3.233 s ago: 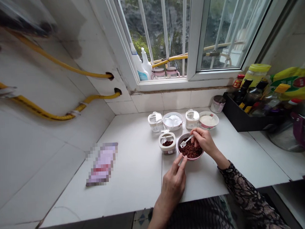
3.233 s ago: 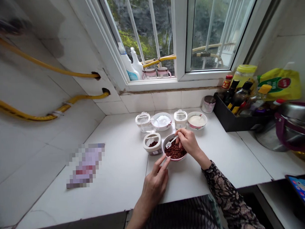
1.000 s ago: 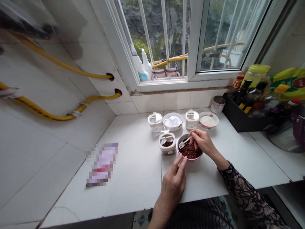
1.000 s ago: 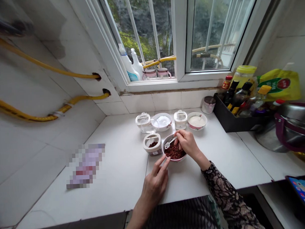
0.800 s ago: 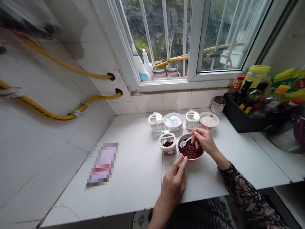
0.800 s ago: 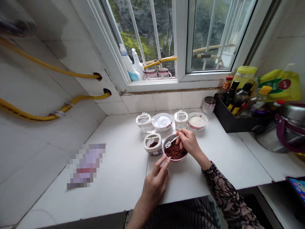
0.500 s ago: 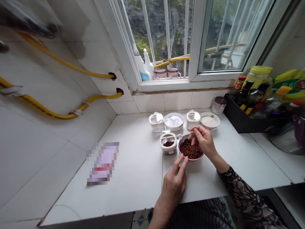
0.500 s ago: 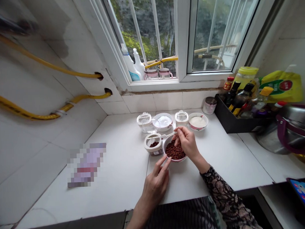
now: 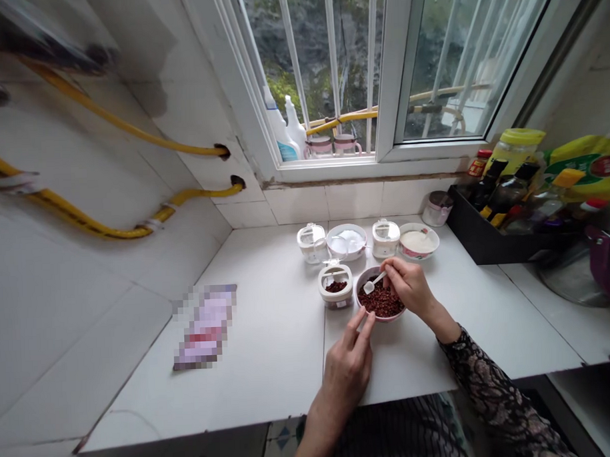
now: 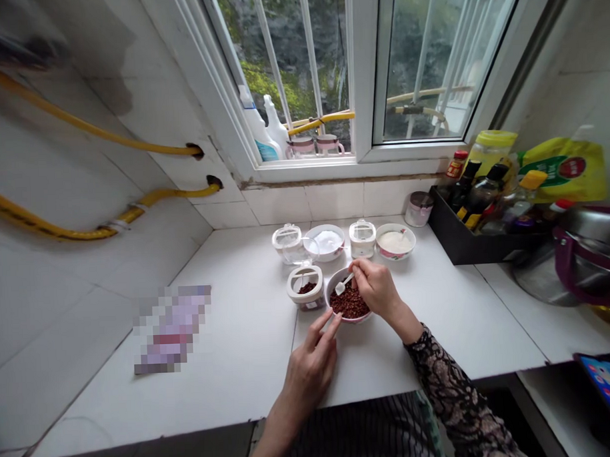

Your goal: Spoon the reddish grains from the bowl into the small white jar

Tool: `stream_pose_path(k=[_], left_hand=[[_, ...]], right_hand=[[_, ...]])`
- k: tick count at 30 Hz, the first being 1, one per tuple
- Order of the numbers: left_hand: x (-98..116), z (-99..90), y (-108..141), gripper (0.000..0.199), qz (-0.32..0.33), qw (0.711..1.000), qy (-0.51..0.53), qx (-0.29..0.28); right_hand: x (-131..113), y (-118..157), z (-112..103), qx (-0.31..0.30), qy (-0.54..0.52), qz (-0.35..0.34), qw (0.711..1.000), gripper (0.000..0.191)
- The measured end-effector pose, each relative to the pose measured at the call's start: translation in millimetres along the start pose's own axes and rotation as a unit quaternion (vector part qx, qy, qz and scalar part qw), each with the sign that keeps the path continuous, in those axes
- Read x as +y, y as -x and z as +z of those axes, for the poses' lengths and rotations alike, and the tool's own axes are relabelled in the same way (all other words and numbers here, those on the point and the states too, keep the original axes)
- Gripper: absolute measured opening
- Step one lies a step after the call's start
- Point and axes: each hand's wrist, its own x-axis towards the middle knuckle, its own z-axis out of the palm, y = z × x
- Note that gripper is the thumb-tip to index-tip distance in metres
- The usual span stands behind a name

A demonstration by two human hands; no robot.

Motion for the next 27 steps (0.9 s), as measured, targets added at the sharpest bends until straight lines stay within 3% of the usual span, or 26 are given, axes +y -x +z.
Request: stream_pose_path(k=[4, 11, 18, 27], left_hand=[[-0.6, 1.3, 0.1, 0.069, 0.005, 1.000, 0.003, 0.017], [0.2, 0.7, 0.0, 0.068, 0.003, 1.000, 0.007, 0.011], [-0.4, 1.2, 1.0, 0.067, -0.002, 1.000, 0.004, 0.002], [-0.8, 1.1, 1.0, 0.068, 0.001, 1.000, 0.012, 0.004]], right_hand=[[-2.9, 0.0, 5.7, -0.050, 0.011, 0.010, 0.999, 0.020], [3.1, -2.6, 5.2, -0.033, -0.139, 0.120, 0.982, 0.021], [-0.5, -1.7, 5.0, -0.059, -0.076, 0.085, 0.992, 0.017], [2.3, -2.7, 1.4, -0.101, -0.121, 0.114, 0.981, 0.017]])
